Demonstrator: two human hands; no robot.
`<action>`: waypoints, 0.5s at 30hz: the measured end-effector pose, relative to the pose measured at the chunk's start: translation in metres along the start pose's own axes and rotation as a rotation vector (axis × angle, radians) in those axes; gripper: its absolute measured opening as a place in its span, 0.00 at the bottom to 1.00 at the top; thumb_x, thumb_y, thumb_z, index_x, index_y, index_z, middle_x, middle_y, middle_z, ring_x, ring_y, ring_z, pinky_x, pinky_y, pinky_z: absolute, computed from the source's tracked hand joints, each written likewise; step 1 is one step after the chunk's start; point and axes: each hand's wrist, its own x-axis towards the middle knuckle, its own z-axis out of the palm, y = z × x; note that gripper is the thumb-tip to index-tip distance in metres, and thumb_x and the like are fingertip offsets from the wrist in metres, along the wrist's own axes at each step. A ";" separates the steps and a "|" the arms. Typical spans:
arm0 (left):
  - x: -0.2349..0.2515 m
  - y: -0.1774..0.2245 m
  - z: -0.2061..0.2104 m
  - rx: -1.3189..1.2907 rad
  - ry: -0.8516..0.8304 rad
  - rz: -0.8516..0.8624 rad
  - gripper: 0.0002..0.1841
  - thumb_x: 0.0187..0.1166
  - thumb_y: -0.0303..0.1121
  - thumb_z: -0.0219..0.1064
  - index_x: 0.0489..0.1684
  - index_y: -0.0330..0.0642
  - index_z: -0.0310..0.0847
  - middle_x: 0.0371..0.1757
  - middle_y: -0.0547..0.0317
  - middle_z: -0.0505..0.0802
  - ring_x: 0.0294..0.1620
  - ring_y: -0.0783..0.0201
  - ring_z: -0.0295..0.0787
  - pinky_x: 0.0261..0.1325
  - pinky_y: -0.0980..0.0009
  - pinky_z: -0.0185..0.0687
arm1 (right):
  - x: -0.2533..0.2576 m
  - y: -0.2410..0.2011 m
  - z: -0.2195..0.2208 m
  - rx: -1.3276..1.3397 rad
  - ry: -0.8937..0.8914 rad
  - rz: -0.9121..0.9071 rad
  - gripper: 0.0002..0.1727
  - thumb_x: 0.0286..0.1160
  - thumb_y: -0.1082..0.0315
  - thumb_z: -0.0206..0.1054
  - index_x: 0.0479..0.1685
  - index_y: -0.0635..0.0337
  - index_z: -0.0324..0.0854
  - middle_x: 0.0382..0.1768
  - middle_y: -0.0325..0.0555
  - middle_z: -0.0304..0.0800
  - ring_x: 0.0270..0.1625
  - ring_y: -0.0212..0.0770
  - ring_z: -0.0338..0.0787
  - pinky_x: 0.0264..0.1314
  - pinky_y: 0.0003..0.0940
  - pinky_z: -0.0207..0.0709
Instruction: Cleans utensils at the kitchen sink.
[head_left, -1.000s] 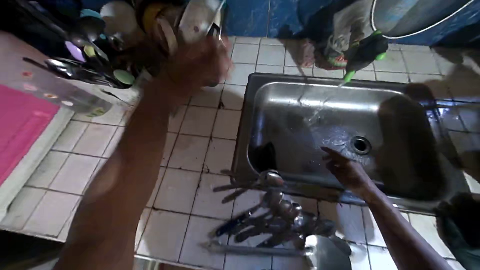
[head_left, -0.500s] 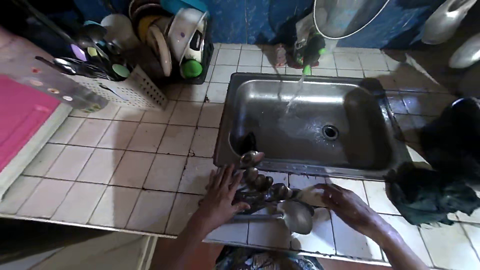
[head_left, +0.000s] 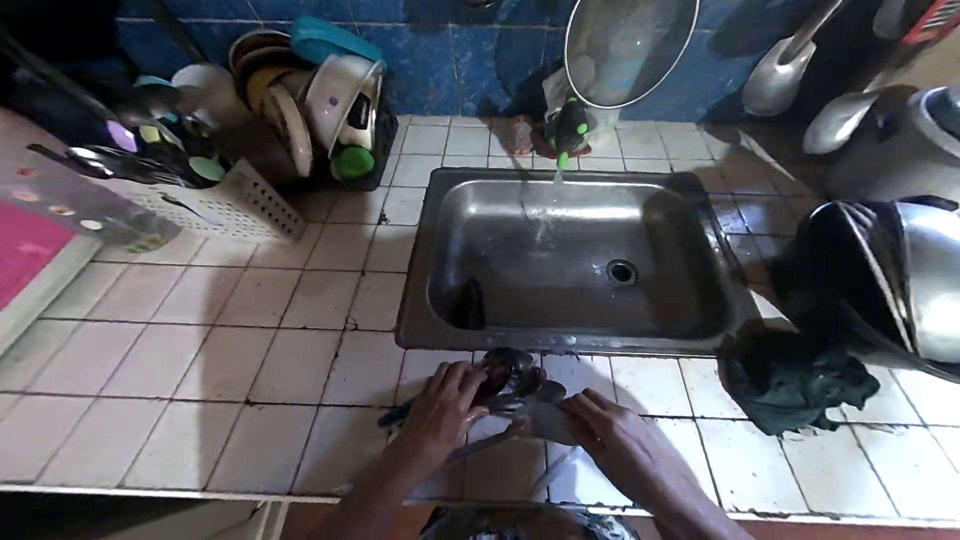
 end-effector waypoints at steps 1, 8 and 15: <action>0.001 -0.001 0.001 0.000 0.026 0.041 0.21 0.78 0.37 0.73 0.65 0.33 0.85 0.64 0.33 0.87 0.67 0.32 0.84 0.66 0.43 0.82 | -0.001 0.003 0.003 0.007 0.008 -0.019 0.13 0.82 0.66 0.64 0.55 0.63 0.90 0.40 0.56 0.90 0.35 0.51 0.92 0.40 0.48 0.88; 0.012 0.007 -0.013 0.001 -0.117 0.003 0.32 0.77 0.24 0.69 0.84 0.30 0.65 0.65 0.29 0.87 0.68 0.32 0.84 0.72 0.48 0.80 | -0.011 0.033 -0.017 -0.178 -0.115 0.170 0.24 0.71 0.61 0.77 0.65 0.61 0.86 0.59 0.67 0.86 0.64 0.69 0.86 0.60 0.61 0.82; 0.038 0.015 -0.032 -0.023 -0.414 -0.180 0.40 0.76 0.27 0.69 0.91 0.38 0.54 0.80 0.35 0.77 0.83 0.38 0.70 0.82 0.47 0.66 | -0.008 0.055 -0.027 0.088 -0.164 0.214 0.10 0.72 0.72 0.73 0.46 0.70 0.88 0.44 0.60 0.92 0.47 0.55 0.93 0.55 0.52 0.85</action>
